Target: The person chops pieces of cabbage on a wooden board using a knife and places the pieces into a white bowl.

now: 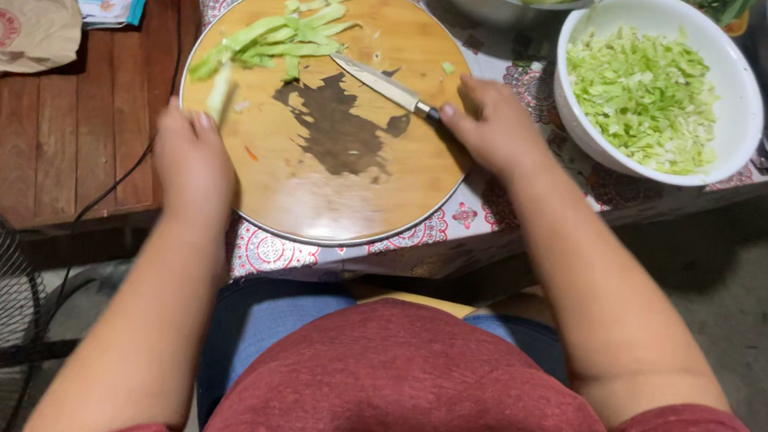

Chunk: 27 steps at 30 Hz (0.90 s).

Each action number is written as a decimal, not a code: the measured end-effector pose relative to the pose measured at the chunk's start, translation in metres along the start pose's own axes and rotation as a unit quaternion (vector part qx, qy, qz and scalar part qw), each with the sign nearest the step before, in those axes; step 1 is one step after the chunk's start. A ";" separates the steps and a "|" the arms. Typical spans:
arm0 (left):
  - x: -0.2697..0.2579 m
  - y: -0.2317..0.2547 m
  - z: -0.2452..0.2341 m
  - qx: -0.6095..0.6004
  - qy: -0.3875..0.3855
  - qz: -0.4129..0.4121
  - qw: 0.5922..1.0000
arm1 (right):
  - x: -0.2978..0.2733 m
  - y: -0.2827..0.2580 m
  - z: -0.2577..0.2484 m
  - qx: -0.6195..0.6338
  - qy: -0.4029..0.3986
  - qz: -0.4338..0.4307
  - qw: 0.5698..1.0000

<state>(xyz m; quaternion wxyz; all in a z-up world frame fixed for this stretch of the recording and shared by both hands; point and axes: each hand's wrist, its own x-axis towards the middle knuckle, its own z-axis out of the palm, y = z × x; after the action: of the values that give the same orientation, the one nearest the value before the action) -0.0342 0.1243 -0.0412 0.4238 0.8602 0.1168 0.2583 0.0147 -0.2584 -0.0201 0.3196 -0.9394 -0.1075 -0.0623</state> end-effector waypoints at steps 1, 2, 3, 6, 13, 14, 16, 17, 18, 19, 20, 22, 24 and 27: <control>-0.015 0.008 -0.009 0.017 -0.011 0.005 1.000 | 0.010 -0.002 -0.002 0.002 -0.002 -0.002 1.000; -0.029 0.014 -0.018 0.020 -0.009 0.004 1.000 | 0.019 -0.006 -0.005 -0.003 -0.022 0.006 1.000; -0.042 0.020 -0.026 0.022 -0.030 0.024 0.999 | 0.024 -0.012 -0.009 -0.010 -0.042 0.012 0.999; -0.065 0.024 -0.045 -0.026 -0.051 -0.040 0.998 | 0.013 -0.038 -0.020 -0.137 0.040 -0.085 0.986; -0.023 -0.025 -0.037 -0.130 0.080 0.035 0.988 | -0.013 -0.064 -0.009 -0.237 0.065 -0.115 0.962; -0.004 -0.030 -0.032 -0.106 0.101 0.082 0.986 | -0.007 -0.060 -0.006 -0.225 0.065 -0.105 0.966; 0.026 -0.026 -0.021 -0.084 0.125 0.130 0.980 | -0.001 -0.051 -0.001 -0.216 0.066 -0.098 0.969; 0.038 -0.019 -0.021 -0.044 0.108 0.133 0.984 | 0.001 -0.048 0.002 -0.226 0.068 -0.099 0.967; 0.047 -0.010 -0.023 -0.003 0.090 0.136 0.987 | 0.003 -0.046 0.004 -0.236 0.071 -0.100 0.964; 0.051 0.001 -0.025 -0.002 0.093 0.136 0.986 | 0.003 -0.044 0.007 -0.234 0.071 -0.103 0.964; 0.053 0.013 -0.023 0.051 0.038 0.082 0.995 | 0.001 -0.042 0.007 -0.220 0.085 -0.089 0.968; 0.057 0.033 -0.016 0.105 -0.018 0.027 0.994 | -0.008 -0.040 0.009 -0.203 0.097 -0.077 0.971; 0.058 0.044 -0.004 0.183 -0.064 0.084 0.977 | -0.023 -0.041 0.011 -0.154 0.151 -0.091 0.972; 0.055 0.052 0.012 0.232 -0.116 0.106 0.960 | -0.045 -0.046 0.013 -0.142 0.173 -0.110 0.968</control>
<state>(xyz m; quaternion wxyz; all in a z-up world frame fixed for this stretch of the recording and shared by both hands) 0.0175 0.1072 0.0131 0.1934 0.9665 0.0317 0.1658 -0.0390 -0.2222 -0.0118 0.1882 -0.9324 -0.1434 -0.2732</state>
